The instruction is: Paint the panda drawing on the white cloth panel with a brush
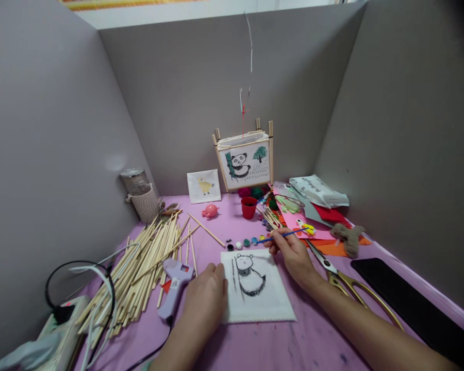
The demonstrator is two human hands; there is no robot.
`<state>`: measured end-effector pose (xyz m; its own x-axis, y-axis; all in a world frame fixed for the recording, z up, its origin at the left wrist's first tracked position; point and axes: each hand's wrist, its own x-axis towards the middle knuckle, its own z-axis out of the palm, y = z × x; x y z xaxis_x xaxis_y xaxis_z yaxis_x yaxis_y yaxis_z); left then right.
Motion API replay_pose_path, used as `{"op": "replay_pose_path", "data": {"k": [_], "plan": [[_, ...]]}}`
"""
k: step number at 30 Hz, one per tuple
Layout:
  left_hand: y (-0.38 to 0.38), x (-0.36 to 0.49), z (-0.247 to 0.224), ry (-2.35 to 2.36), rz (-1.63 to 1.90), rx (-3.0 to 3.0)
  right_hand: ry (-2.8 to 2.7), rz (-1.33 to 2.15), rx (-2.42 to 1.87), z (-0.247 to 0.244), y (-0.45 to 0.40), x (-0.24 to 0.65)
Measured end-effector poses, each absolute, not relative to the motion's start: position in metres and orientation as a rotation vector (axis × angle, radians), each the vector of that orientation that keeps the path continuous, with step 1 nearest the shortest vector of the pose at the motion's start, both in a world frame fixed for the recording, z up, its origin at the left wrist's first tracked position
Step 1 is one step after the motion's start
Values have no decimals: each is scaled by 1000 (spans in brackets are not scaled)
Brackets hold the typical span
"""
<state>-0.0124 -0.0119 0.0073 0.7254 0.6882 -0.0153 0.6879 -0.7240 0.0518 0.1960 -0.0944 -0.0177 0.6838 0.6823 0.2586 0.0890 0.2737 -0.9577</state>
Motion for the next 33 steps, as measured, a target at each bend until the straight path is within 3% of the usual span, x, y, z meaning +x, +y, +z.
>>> {"op": "replay_pose_path", "data": {"k": [6,11,33], "plan": [[-13,-13,9,1129,-2,2859,-434,701,-1090,6,-87,177],[-13,-13,9,1134,14,2860,-500,518,-1146,-6,-84,167],[-14,-12,11,1146,-10,2848,-688,393,-1324,-31,-89,160]]}}
